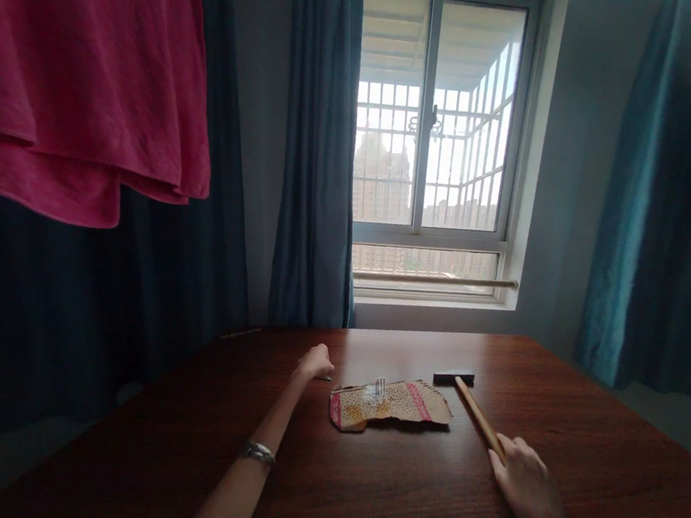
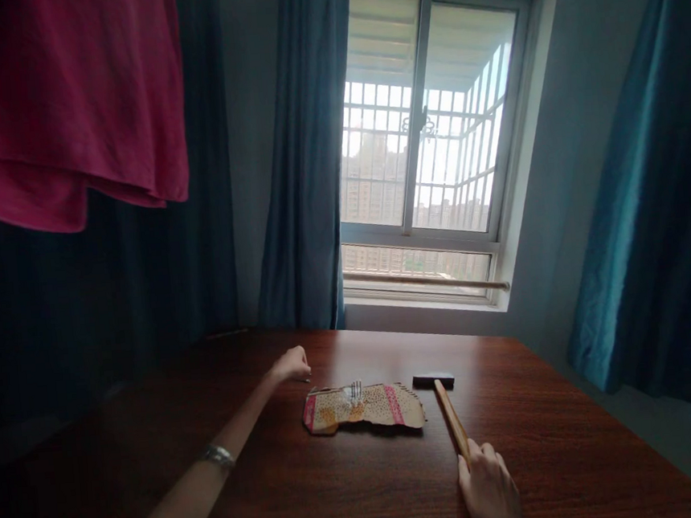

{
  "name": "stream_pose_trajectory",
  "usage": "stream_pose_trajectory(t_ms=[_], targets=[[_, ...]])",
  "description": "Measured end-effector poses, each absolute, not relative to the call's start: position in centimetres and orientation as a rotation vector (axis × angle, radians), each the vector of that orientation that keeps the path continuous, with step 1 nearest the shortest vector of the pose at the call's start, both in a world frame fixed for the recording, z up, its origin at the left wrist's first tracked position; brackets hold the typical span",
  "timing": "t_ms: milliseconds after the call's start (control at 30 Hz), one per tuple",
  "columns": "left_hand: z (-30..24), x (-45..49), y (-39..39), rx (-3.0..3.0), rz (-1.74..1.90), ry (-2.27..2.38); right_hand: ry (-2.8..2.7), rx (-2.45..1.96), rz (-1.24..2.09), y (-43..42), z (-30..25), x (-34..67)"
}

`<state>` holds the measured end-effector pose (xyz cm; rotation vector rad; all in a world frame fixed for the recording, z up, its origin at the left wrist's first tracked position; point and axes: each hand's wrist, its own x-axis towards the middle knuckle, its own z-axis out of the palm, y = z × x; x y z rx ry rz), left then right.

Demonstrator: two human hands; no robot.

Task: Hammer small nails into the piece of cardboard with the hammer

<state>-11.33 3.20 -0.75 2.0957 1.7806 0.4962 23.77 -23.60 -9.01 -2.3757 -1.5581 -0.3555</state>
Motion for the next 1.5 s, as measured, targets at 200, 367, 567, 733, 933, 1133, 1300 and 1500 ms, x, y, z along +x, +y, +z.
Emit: stream_pose_trajectory(t_ms=[200,367,567,733,933,1133,1300,1500], targets=[[-2.7,-13.0,4.0,1.998,0.369,2.020,-1.511,-2.343,-0.260,-23.4,-9.0,23.9],[-4.3,-12.8,4.6,1.973,0.394,2.070,-1.469,-2.388,-0.225,-23.7,-8.4,23.5],[-4.6,-13.3,5.4,1.950,0.382,2.073,-1.465,-2.391,-0.271,-23.8,-8.2,23.3],[-4.5,-13.7,5.6,1.961,0.344,2.024,-1.471,-2.378,-0.270,-24.0,-7.9,23.2],[-4.0,-13.7,4.9,1.920,0.376,2.035,-1.432,-2.367,-0.236,-24.0,-7.6,23.2],[-3.5,-14.0,4.4,1.952,0.331,1.960,-1.389,-2.376,-0.246,-23.8,-7.6,23.1],[-2.2,-14.0,4.1,1.911,0.351,1.746,-1.359,-2.207,-0.380,-23.3,-6.2,22.5],[1.7,-10.8,2.1,1.923,0.634,1.142,-1.388,-1.560,0.095,-19.3,-3.4,19.5]])
